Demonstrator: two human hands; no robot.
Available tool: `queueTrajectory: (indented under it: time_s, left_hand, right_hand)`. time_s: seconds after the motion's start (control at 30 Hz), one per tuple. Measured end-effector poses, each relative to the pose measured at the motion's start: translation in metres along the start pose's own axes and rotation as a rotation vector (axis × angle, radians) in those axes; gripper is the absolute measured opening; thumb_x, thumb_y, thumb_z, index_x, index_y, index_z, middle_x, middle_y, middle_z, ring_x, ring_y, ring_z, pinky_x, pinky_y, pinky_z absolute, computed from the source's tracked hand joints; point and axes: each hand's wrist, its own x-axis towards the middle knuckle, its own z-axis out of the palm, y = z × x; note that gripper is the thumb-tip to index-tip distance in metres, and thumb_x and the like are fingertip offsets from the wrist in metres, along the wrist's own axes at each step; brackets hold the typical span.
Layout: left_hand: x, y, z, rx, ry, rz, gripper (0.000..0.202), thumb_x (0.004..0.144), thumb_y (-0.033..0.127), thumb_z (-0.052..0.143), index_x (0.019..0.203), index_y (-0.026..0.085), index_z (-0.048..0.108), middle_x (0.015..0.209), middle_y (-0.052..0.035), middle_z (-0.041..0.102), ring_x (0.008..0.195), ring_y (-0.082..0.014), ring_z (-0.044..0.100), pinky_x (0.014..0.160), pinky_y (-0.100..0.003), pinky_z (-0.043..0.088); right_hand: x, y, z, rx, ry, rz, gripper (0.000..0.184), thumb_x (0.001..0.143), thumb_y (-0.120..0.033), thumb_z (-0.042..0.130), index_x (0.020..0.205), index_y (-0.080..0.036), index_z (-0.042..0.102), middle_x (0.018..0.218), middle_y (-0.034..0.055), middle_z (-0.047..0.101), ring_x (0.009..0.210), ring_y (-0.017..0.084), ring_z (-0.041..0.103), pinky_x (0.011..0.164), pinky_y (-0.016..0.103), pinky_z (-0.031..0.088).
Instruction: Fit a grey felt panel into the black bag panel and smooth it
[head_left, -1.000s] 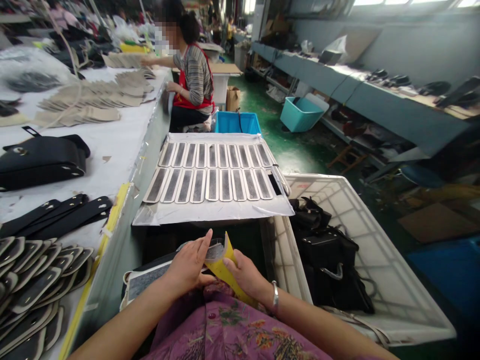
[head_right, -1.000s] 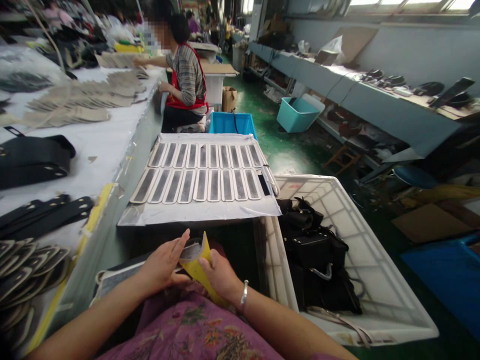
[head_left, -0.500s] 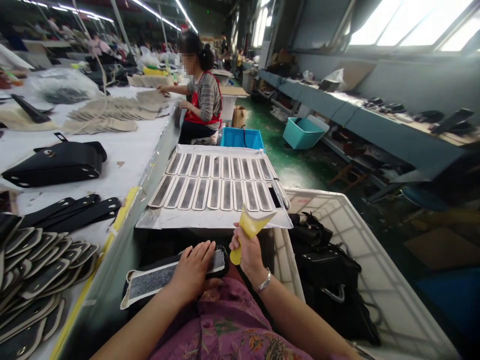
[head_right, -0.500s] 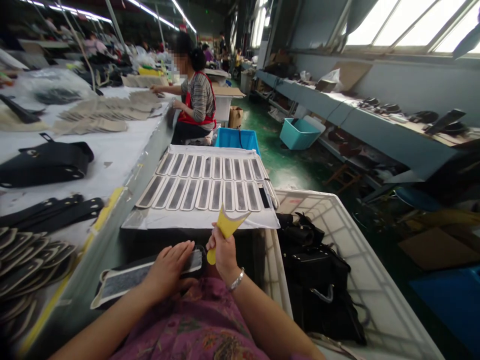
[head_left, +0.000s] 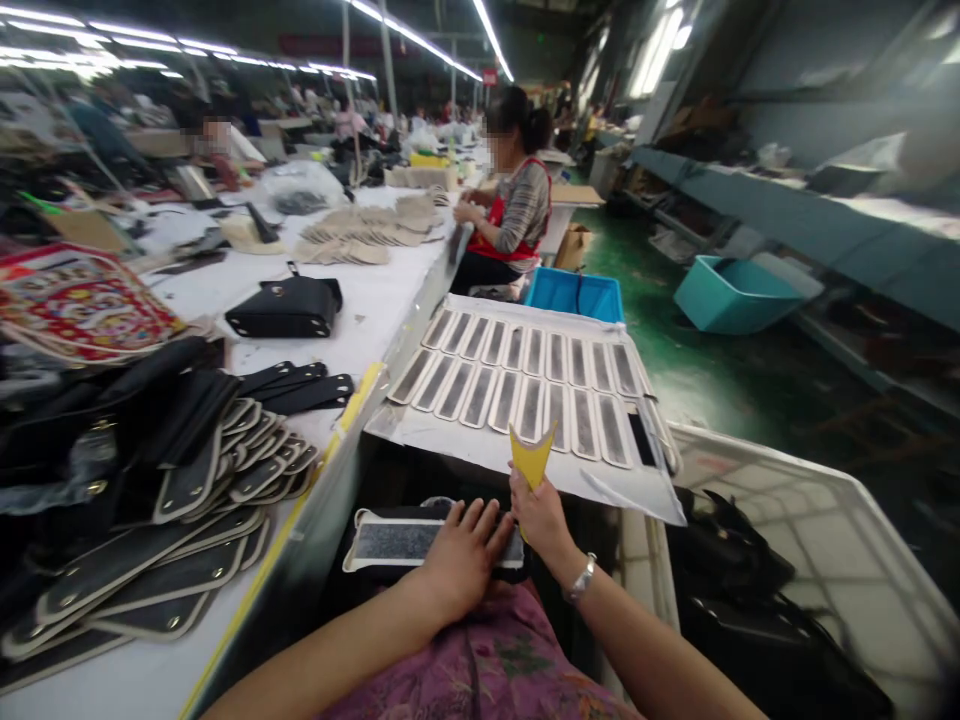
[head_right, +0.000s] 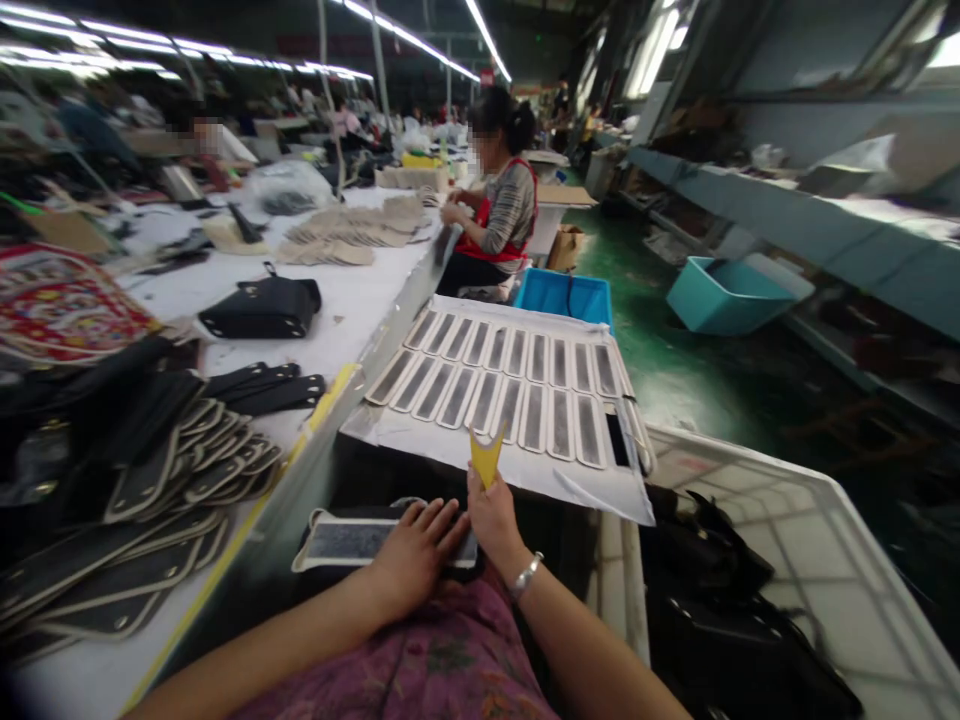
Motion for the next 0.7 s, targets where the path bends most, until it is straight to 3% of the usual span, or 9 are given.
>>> queueTrajectory:
  time_s: [0.07, 0.13, 0.2, 0.27, 0.33, 0.43, 0.5, 0.6, 0.7]
  left_hand:
    - [-0.022, -0.014, -0.001, -0.100, 0.139, 0.034, 0.083, 0.089, 0.063, 0.056, 0.153, 0.018, 0.032, 0.155, -0.0121, 0.032, 0.143, -0.0329, 0.031, 0.117, -0.056, 0.024]
    - [-0.055, -0.038, 0.004, -0.223, 0.403, -0.054, 0.066, 0.097, 0.056, 0.047, 0.150, 0.018, 0.038, 0.153, -0.0079, 0.038, 0.143, -0.0257, 0.032, 0.120, -0.049, 0.022]
    - [-0.092, -0.066, 0.012, -0.438, 0.711, -0.370, 0.051, 0.102, 0.045, 0.038, 0.145, 0.017, 0.046, 0.149, -0.0076, 0.044, 0.140, -0.0211, 0.037, 0.120, -0.043, 0.026]
    - [-0.117, -0.091, 0.021, -0.832, 0.846, -0.636, 0.058, 0.100, 0.053, 0.035, 0.140, 0.013, 0.049, 0.143, -0.0109, 0.050, 0.135, -0.0214, 0.044, 0.116, -0.040, 0.034]
    - [-0.125, -0.105, 0.027, -1.179, 0.836, -0.721, 0.068, 0.098, 0.063, 0.030, 0.139, 0.012, 0.049, 0.138, -0.0116, 0.055, 0.131, -0.0224, 0.049, 0.113, -0.039, 0.037]
    - [-0.114, -0.105, 0.028, -1.367, 0.746, -0.719, 0.071, 0.097, 0.068, 0.024, 0.130, 0.015, 0.058, 0.131, -0.0084, 0.060, 0.124, -0.0231, 0.054, 0.110, -0.036, 0.040]
    - [-0.105, -0.099, 0.026, -1.377, 0.742, -0.728, 0.073, 0.095, 0.071, 0.022, 0.124, 0.017, 0.062, 0.125, -0.0078, 0.063, 0.119, -0.0237, 0.056, 0.107, -0.035, 0.042]
    - [-0.101, -0.094, 0.024, -1.381, 0.750, -0.725, 0.078, 0.092, 0.076, 0.024, 0.121, 0.016, 0.064, 0.123, -0.0085, 0.064, 0.118, -0.0251, 0.056, 0.107, -0.034, 0.041]
    - [-0.101, -0.096, 0.029, -1.527, 0.793, -0.763, 0.080, 0.089, 0.079, 0.027, 0.118, 0.016, 0.066, 0.124, -0.0085, 0.064, 0.119, -0.0259, 0.055, 0.106, -0.033, 0.041]
  right_hand:
    - [0.004, -0.011, -0.001, -0.034, -0.109, -0.008, 0.053, 0.077, -0.073, 0.056, 0.086, -0.022, 0.041, 0.063, -0.0060, 0.051, 0.038, 0.009, 0.041, 0.037, 0.024, 0.036]
    - [0.010, -0.025, -0.005, -0.138, -0.247, -0.009, 0.052, 0.076, -0.070, 0.060, 0.085, -0.021, 0.047, 0.070, -0.0002, 0.059, 0.045, 0.013, 0.054, 0.042, 0.027, 0.044]
    - [0.018, -0.039, -0.007, -0.329, -0.451, 0.002, 0.048, 0.079, -0.066, 0.060, 0.084, -0.019, 0.053, 0.072, 0.0025, 0.062, 0.059, 0.017, 0.061, 0.052, 0.028, 0.050]
    - [0.026, -0.052, -0.003, -0.482, -0.684, 0.065, 0.043, 0.081, -0.061, 0.060, 0.082, -0.018, 0.056, 0.071, 0.0019, 0.061, 0.061, 0.016, 0.060, 0.056, 0.028, 0.050]
    - [0.034, -0.063, 0.008, -0.568, -0.860, 0.160, 0.039, 0.080, -0.057, 0.063, 0.083, -0.019, 0.057, 0.070, 0.0005, 0.061, 0.055, 0.015, 0.057, 0.050, 0.027, 0.047]
    - [0.046, -0.074, 0.035, -0.809, -1.021, 0.190, 0.032, 0.082, -0.048, 0.066, 0.092, -0.019, 0.058, 0.070, 0.0009, 0.064, 0.049, 0.017, 0.058, 0.045, 0.026, 0.043]
    - [0.052, -0.077, 0.055, -1.109, -1.074, 0.044, 0.031, 0.089, -0.047, 0.061, 0.099, -0.017, 0.060, 0.075, 0.0051, 0.068, 0.054, 0.021, 0.063, 0.050, 0.028, 0.044]
    - [0.053, -0.072, 0.090, -1.493, -0.986, -0.310, 0.037, 0.101, -0.044, 0.043, 0.104, -0.014, 0.065, 0.086, 0.0130, 0.072, 0.075, 0.028, 0.070, 0.061, 0.032, 0.046]
    - [0.048, -0.058, 0.126, -1.569, -0.922, -0.521, 0.041, 0.105, -0.035, 0.033, 0.100, -0.014, 0.068, 0.088, 0.0137, 0.073, 0.083, 0.029, 0.071, 0.063, 0.033, 0.045]
